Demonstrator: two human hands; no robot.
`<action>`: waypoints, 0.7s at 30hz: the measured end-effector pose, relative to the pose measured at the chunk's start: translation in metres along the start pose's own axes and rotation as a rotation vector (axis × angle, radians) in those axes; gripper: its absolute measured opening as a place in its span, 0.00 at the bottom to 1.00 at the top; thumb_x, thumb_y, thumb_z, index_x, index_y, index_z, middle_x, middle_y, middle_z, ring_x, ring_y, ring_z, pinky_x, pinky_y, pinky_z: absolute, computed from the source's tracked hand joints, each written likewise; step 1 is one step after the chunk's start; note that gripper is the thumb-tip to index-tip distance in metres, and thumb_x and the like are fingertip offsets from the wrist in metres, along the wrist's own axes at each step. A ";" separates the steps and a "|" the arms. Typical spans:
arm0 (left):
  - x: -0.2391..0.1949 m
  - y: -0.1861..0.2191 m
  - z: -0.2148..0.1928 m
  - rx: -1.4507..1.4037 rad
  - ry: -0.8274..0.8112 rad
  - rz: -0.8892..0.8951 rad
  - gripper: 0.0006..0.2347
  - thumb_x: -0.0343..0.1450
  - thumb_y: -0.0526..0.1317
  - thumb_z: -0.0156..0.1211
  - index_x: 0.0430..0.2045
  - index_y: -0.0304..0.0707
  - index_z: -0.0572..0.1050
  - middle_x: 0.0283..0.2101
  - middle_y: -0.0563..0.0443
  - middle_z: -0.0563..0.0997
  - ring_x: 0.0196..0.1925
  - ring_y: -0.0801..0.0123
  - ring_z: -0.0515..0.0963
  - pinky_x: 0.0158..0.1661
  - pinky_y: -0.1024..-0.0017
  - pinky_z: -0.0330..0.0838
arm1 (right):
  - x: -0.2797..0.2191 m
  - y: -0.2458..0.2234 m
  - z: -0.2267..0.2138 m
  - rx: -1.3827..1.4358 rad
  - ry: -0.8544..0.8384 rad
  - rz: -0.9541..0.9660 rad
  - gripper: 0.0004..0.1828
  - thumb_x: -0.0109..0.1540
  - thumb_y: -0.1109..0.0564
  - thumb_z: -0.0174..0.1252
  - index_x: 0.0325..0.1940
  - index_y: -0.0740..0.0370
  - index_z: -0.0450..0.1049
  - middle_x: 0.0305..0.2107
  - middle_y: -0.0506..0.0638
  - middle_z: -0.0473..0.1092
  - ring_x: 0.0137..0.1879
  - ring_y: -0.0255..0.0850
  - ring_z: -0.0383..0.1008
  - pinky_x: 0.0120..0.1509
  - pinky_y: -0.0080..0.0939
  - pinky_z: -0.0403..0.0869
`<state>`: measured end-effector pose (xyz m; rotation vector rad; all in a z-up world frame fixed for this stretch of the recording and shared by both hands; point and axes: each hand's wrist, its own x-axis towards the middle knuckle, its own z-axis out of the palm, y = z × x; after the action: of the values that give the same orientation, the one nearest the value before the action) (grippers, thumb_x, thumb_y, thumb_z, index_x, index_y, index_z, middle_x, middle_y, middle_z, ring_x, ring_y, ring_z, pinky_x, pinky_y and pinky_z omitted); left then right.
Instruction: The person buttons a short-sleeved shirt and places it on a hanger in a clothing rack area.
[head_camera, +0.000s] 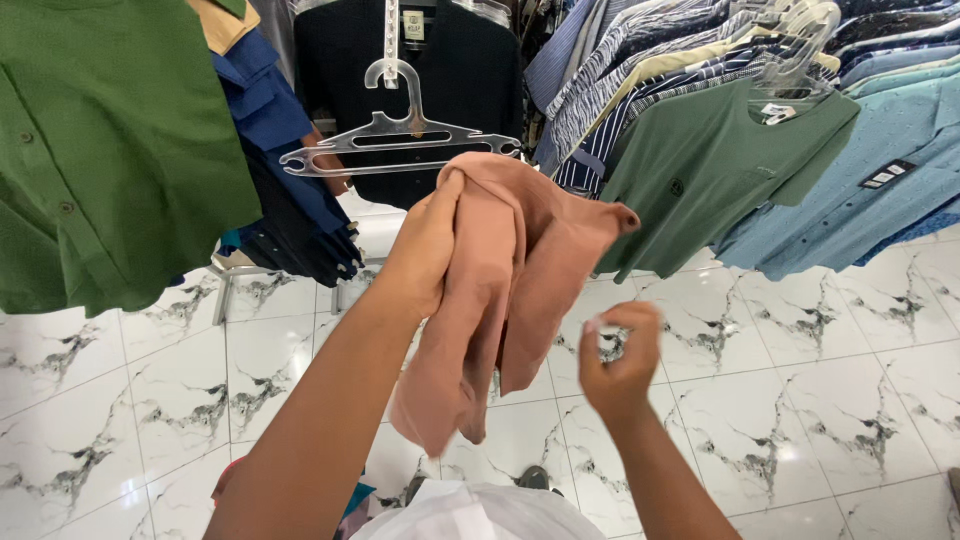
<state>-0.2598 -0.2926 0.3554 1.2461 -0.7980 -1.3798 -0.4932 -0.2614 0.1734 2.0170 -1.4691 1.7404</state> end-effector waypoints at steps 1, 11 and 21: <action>0.006 -0.005 -0.009 -0.096 -0.012 -0.055 0.16 0.76 0.51 0.53 0.42 0.35 0.76 0.37 0.46 0.79 0.40 0.64 0.79 0.43 0.69 0.73 | -0.018 -0.004 0.012 0.183 -0.132 0.017 0.08 0.59 0.66 0.62 0.39 0.59 0.72 0.34 0.50 0.68 0.40 0.48 0.71 0.47 0.44 0.70; 0.015 -0.036 -0.084 -0.813 -0.079 -0.067 0.16 0.71 0.43 0.61 0.51 0.35 0.78 0.50 0.40 0.83 0.49 0.53 0.82 0.55 0.57 0.72 | -0.102 -0.051 0.068 0.959 -1.105 0.838 0.61 0.49 0.68 0.74 0.81 0.50 0.50 0.62 0.61 0.66 0.49 0.48 0.80 0.54 0.48 0.82; 0.009 -0.100 -0.188 -0.923 0.189 0.174 0.10 0.70 0.35 0.57 0.38 0.28 0.82 0.42 0.35 0.85 0.43 0.48 0.85 0.54 0.56 0.74 | -0.097 -0.058 0.129 0.594 -0.887 0.533 0.06 0.52 0.63 0.70 0.32 0.56 0.83 0.24 0.47 0.79 0.35 0.39 0.76 0.48 0.41 0.72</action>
<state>-0.1046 -0.2487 0.2154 0.5452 -0.0767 -1.2307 -0.3501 -0.2536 0.0793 3.2420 -2.0328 1.6401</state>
